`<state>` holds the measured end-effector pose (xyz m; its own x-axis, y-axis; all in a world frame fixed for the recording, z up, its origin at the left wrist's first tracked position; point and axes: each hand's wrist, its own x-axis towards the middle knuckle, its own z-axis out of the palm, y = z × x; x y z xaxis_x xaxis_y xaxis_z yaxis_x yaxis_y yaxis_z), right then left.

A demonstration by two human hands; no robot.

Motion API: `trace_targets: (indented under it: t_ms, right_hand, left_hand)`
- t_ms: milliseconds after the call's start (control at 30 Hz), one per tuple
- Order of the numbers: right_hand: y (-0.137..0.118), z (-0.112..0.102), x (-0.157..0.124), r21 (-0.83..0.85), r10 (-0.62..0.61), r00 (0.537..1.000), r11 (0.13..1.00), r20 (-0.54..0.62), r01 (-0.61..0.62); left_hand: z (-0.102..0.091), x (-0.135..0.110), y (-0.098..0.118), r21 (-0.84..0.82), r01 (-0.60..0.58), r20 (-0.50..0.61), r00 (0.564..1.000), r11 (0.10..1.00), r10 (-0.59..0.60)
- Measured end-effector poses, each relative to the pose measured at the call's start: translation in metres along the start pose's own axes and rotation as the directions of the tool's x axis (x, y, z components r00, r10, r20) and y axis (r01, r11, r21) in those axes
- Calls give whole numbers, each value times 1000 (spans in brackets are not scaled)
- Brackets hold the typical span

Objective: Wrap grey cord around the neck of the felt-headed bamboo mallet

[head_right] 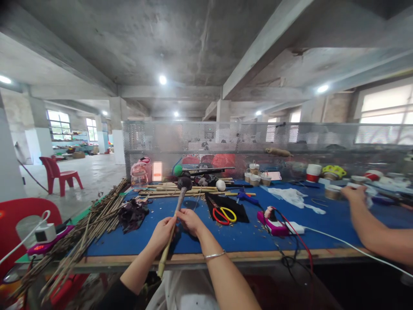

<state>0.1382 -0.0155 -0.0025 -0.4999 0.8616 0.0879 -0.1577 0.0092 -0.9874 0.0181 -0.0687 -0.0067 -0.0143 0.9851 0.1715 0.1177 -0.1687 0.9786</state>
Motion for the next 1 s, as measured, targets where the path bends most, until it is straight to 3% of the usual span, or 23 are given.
trace_targets:
  t_ms: [133,500,733,1000]
  right_hand:
    - [1,1,2,-47,10,999,999,-49,-12]
    - [-6,2,-5,38,63,992,997,112,-68]
    - [-2,1,-2,4,46,999,999,16,-46]
    - [-5,1,-4,88,69,990,993,121,-80]
  left_hand:
    - [-3,3,0,196,-114,-181,972,974,150]
    - [-10,1,-11,-128,8,89,996,992,3]
    - [-6,-5,-2,146,-127,-156,976,981,149]
    - [-10,-1,-8,-13,-34,26,999,999,35]
